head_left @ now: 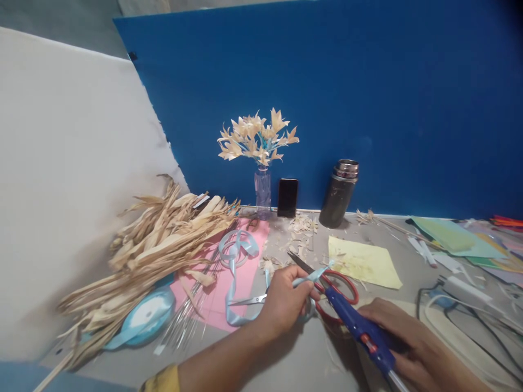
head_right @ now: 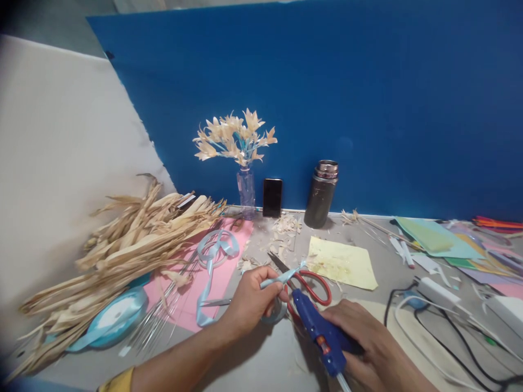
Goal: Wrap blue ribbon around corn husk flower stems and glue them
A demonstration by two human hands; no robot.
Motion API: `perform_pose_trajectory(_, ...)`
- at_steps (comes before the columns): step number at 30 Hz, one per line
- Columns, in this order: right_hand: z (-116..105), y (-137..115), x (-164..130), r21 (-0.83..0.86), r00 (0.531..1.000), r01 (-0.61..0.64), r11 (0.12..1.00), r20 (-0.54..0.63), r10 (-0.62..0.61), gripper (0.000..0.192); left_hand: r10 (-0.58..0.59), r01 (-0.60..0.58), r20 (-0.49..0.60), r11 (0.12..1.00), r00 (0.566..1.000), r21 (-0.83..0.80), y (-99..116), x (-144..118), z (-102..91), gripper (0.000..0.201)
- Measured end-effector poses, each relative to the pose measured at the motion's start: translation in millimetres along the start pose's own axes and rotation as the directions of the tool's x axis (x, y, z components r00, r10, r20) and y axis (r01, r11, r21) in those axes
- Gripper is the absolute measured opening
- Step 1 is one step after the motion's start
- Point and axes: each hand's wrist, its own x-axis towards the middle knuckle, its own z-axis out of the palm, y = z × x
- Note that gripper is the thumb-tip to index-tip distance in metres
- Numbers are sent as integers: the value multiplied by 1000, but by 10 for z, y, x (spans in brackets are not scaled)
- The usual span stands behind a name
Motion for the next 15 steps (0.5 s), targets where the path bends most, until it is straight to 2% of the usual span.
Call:
perform_pose_trajectory(3,-20,-57,24,16,1000,-2,1000,19,2,24,12,-12,12,1000,1000,-7,-4,2,3,3)
perform_pose_trajectory(15,-19,-17,46,-9,1000,4,1000,5,-4,22,9,-9,17,1000,1000,-12,-4,2,-11,3)
